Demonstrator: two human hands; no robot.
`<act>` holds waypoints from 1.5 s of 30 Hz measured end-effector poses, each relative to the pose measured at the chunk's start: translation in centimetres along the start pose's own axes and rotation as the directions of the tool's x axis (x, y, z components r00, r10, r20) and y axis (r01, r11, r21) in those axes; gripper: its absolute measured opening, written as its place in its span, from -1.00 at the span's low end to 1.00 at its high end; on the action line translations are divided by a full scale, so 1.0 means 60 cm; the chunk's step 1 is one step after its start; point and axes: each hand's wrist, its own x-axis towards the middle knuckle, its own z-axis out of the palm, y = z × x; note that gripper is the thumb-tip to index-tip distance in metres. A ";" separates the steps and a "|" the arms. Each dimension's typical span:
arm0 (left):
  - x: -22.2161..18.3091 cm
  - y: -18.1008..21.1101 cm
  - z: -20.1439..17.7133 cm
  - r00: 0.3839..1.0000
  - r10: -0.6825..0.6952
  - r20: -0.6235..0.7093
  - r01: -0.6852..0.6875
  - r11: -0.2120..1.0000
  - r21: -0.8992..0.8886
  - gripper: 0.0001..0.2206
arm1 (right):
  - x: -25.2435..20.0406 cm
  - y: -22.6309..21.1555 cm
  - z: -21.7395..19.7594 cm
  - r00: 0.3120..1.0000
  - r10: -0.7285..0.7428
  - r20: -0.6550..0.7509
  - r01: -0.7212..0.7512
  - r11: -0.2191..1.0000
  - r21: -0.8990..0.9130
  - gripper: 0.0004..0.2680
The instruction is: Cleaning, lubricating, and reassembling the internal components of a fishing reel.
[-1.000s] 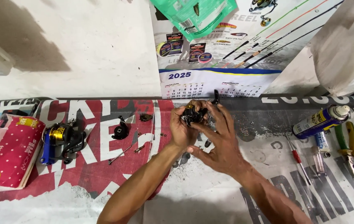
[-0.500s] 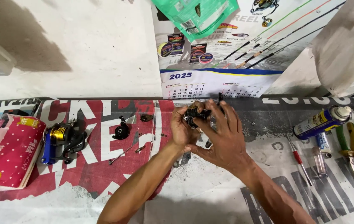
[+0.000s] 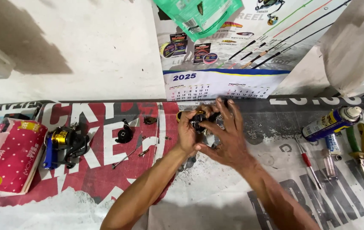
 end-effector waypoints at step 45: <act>0.063 0.108 0.047 0.759 -0.637 -0.134 0.327 0.551 -0.768 -0.68 | 0.067 -0.071 -0.083 0.982 0.166 -0.089 -0.157 0.983 0.098 -0.86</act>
